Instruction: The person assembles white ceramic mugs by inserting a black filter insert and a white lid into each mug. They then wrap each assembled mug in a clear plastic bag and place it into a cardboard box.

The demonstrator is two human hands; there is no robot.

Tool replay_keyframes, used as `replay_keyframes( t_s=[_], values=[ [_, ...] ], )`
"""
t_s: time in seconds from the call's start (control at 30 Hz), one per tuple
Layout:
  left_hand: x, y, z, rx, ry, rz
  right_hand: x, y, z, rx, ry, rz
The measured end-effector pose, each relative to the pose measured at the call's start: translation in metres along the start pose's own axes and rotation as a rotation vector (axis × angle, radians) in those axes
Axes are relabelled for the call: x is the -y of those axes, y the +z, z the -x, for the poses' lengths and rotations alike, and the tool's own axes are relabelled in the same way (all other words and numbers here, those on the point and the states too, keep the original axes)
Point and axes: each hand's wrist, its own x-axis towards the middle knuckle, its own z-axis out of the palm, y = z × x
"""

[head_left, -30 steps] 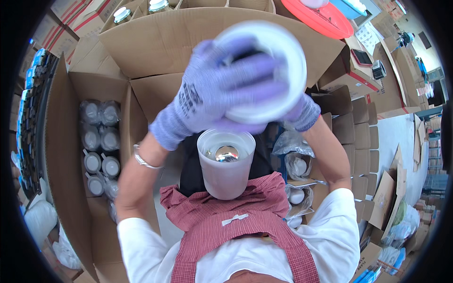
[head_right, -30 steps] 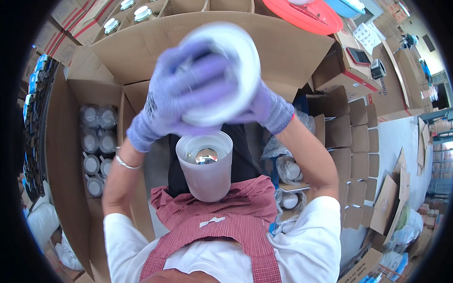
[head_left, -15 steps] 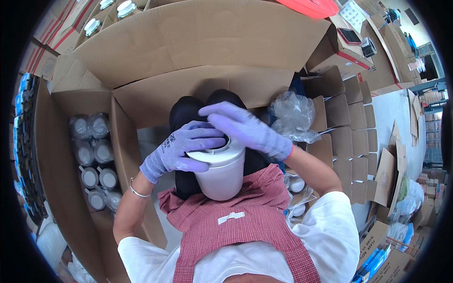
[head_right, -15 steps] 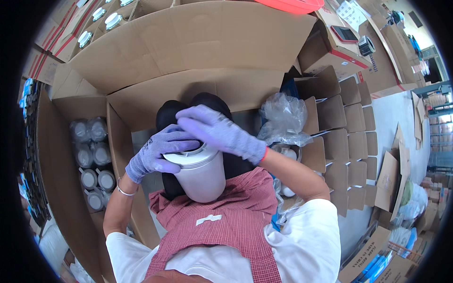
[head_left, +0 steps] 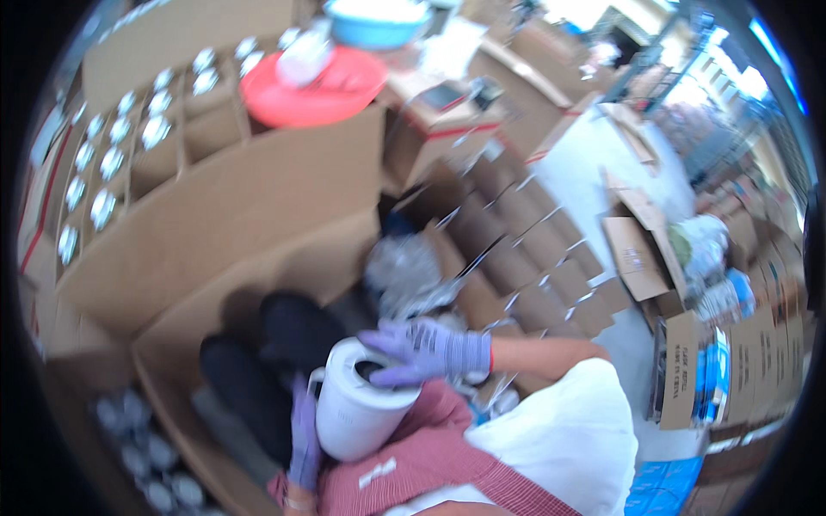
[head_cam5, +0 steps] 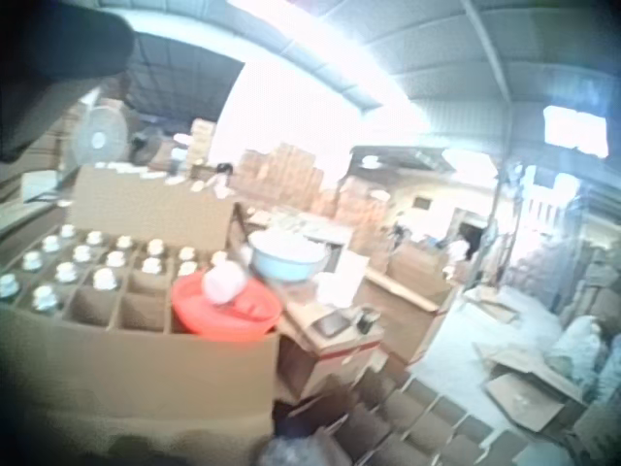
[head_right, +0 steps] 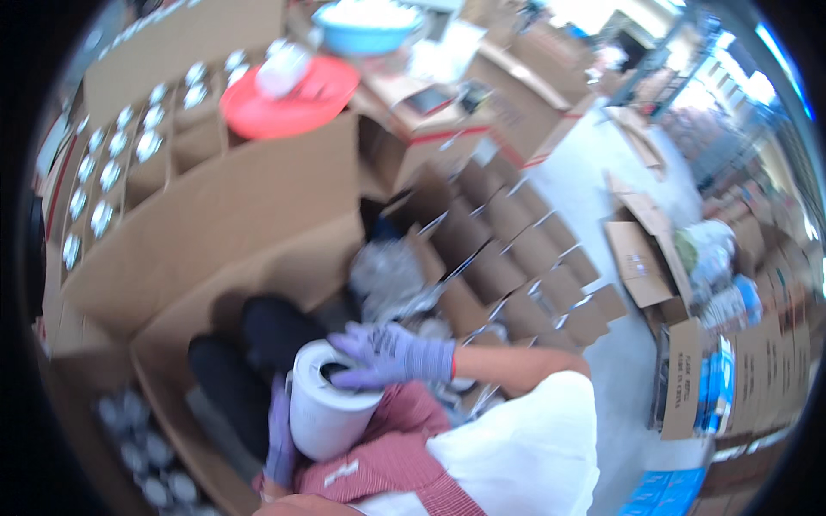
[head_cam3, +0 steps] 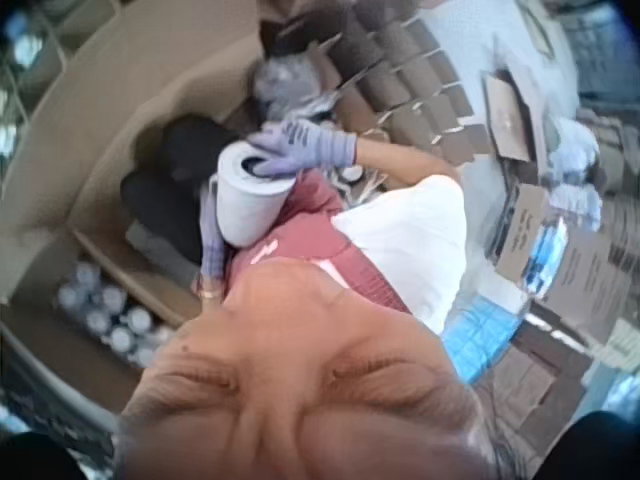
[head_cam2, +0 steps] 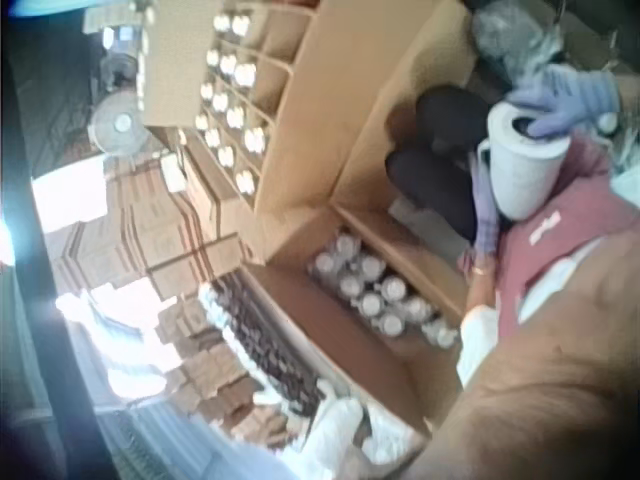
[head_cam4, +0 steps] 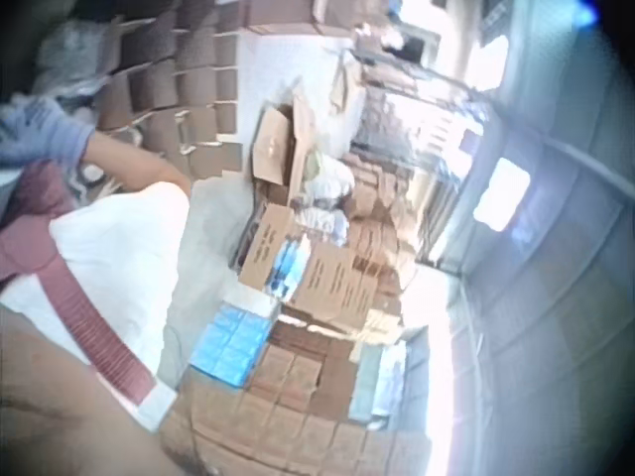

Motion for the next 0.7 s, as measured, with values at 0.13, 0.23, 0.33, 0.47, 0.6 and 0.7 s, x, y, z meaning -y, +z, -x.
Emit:
replay_keyframes(
  t_s=[0.13,0.23,0.33,0.47,0.6,0.7],
  values=[
    [0.013,-0.046,0.037,0.054,-0.018,-0.271,-0.005,0.007,0.033,0.402,0.359,0.004],
    [0.018,-0.054,0.034,0.116,-0.131,-0.245,-0.007,0.047,0.037,-0.411,-0.070,0.043],
    [0.018,-0.043,0.029,0.211,-0.065,-0.324,0.017,0.050,-0.004,-0.425,-0.580,-0.314],
    [-0.063,-0.021,0.021,0.118,0.657,-0.743,0.016,0.057,-0.045,-0.473,-0.254,-1.097],
    [-0.117,0.028,0.027,-0.028,0.839,-0.724,-0.003,0.033,-0.051,-0.427,0.057,-1.307],
    [-0.132,0.021,0.026,-0.023,0.271,-0.398,-0.001,0.013,-0.050,-0.691,-0.515,-0.483]
  ],
)
